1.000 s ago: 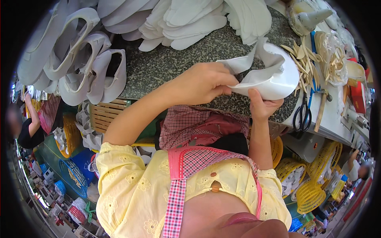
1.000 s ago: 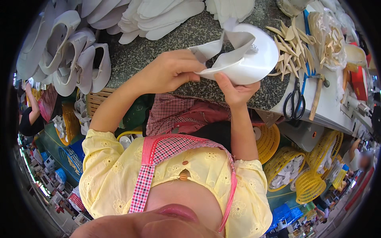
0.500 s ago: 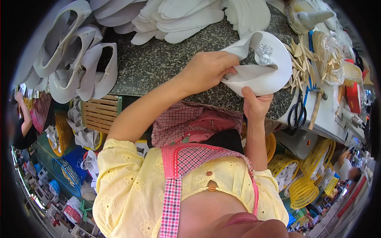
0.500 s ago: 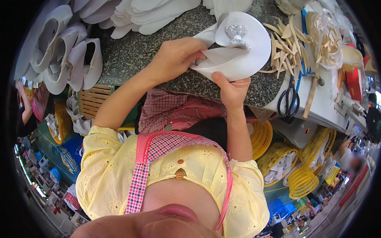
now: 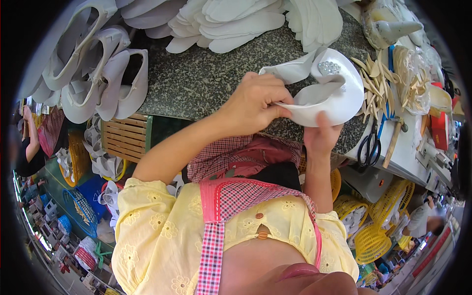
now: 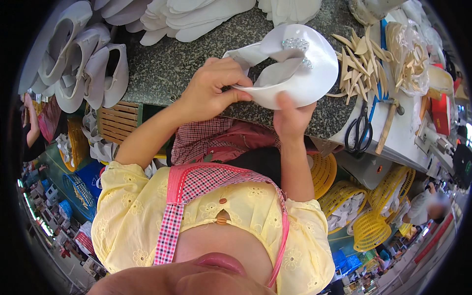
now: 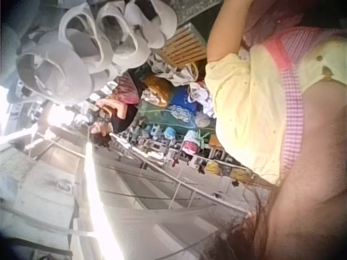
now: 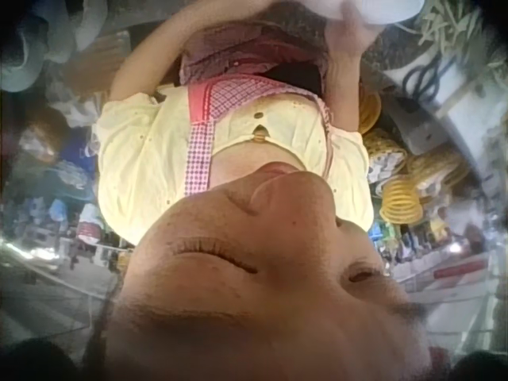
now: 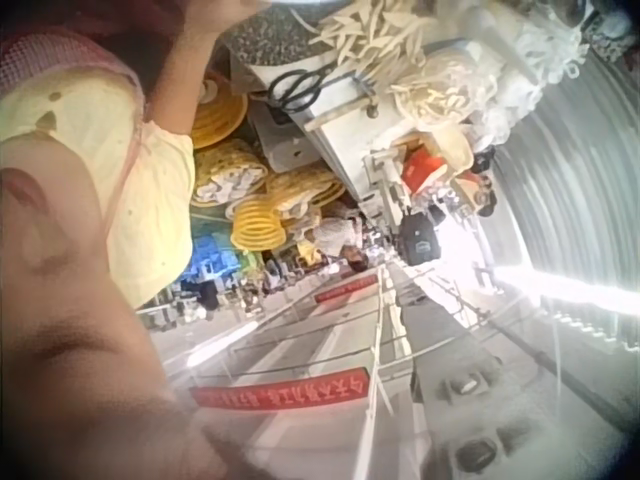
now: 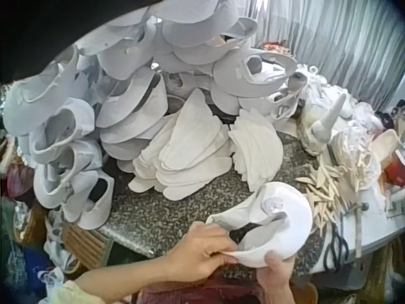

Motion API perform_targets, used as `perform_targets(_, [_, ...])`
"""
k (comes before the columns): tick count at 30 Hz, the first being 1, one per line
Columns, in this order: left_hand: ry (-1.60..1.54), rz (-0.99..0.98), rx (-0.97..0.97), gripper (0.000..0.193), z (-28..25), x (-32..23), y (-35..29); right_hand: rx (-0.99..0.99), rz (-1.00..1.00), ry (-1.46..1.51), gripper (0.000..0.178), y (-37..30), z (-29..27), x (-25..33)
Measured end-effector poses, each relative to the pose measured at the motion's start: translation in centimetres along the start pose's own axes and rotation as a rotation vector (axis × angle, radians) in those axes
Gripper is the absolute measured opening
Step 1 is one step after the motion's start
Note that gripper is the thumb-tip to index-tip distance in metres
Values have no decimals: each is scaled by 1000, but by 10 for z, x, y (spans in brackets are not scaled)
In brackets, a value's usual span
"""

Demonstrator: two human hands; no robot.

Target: Assembling and finishing white shoe uppers by inserting liners and attaching decorative bows.

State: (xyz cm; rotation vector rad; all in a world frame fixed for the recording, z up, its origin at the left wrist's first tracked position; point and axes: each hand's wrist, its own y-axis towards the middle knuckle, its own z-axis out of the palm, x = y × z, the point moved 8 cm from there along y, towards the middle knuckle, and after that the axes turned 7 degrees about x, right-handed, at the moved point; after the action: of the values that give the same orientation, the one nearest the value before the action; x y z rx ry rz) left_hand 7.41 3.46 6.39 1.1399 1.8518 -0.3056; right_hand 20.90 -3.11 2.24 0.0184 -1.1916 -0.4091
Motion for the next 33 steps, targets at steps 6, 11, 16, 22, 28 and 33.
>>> perform_targets(6, [49,53,214,17,6,3,6,-225,294,224,54,-1,1,-11])
perform_targets(11, [-7,63,-76,14,-3,-12,-7,-188,175,133,51,-2,11,-7])
perform_targets(16, [-56,-144,132,11,1,5,1,1,-160,-300,45,-4,15,8])
perform_targets(22, [366,304,-493,22,-10,-41,-22,-276,-10,77,41,-3,22,-13])
perform_targets(28, [301,217,-284,26,-1,-23,-10,-80,-157,-120,45,-3,0,-5])
perform_targets(33, [397,258,-118,25,0,-26,-4,-155,332,173,46,11,-2,-12])
